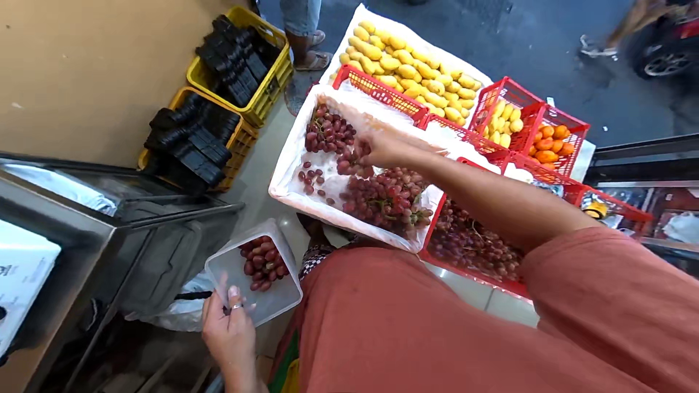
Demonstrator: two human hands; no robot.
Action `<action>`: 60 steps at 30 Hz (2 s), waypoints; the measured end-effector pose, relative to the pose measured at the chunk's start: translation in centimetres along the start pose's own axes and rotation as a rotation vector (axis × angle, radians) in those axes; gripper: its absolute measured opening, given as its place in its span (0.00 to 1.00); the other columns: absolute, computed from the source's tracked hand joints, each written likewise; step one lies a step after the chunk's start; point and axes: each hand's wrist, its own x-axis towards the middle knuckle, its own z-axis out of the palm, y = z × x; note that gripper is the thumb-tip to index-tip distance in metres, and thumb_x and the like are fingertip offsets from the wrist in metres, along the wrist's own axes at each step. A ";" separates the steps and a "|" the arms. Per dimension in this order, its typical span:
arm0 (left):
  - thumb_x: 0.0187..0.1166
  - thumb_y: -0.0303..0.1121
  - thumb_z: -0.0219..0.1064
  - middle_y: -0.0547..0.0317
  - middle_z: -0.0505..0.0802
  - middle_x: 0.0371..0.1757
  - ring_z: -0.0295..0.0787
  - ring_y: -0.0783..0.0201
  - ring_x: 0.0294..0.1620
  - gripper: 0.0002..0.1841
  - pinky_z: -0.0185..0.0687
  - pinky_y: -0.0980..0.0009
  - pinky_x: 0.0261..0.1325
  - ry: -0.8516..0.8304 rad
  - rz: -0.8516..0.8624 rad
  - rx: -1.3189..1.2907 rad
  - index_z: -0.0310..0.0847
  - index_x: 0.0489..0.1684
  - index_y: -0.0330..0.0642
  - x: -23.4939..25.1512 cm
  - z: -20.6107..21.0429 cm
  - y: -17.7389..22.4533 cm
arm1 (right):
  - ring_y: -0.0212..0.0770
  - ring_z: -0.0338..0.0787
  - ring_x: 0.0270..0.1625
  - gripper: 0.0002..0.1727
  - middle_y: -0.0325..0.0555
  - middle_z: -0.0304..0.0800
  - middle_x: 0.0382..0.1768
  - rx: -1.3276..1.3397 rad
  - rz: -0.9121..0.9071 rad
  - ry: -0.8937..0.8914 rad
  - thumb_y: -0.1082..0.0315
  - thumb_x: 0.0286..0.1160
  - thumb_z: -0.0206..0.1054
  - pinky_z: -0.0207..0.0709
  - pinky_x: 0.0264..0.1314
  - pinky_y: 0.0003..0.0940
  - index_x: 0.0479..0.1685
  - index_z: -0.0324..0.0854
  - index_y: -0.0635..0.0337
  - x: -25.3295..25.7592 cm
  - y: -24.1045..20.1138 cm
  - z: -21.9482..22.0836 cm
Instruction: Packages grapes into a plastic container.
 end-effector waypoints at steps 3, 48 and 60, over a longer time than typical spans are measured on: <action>0.90 0.36 0.53 0.46 0.85 0.55 0.88 0.67 0.36 0.22 0.88 0.69 0.34 -0.011 -0.029 0.003 0.76 0.76 0.33 0.0 -0.1 0.2 | 0.56 0.91 0.54 0.11 0.53 0.92 0.48 -0.350 -0.125 0.019 0.69 0.73 0.73 0.82 0.62 0.64 0.52 0.87 0.58 0.9 1.8 -2.2; 0.89 0.35 0.54 0.52 0.85 0.48 0.88 0.71 0.33 0.20 0.89 0.73 0.31 0.041 -0.033 -0.058 0.78 0.72 0.32 -0.8 0.2 -1.0 | 0.56 0.90 0.57 0.22 0.56 0.91 0.52 -0.235 -0.357 -0.182 0.74 0.57 0.81 0.81 0.64 0.62 0.55 0.86 0.61 9.1 -0.6 11.6; 0.90 0.36 0.55 0.48 0.89 0.58 0.91 0.60 0.39 0.20 0.92 0.59 0.37 0.160 -0.198 -0.015 0.79 0.77 0.45 -5.5 -3.5 -1.1 | 0.66 0.84 0.69 0.17 0.63 0.80 0.71 -0.373 -0.364 -0.132 0.63 0.81 0.66 0.77 0.69 0.70 0.62 0.87 0.60 9.3 -4.0 14.4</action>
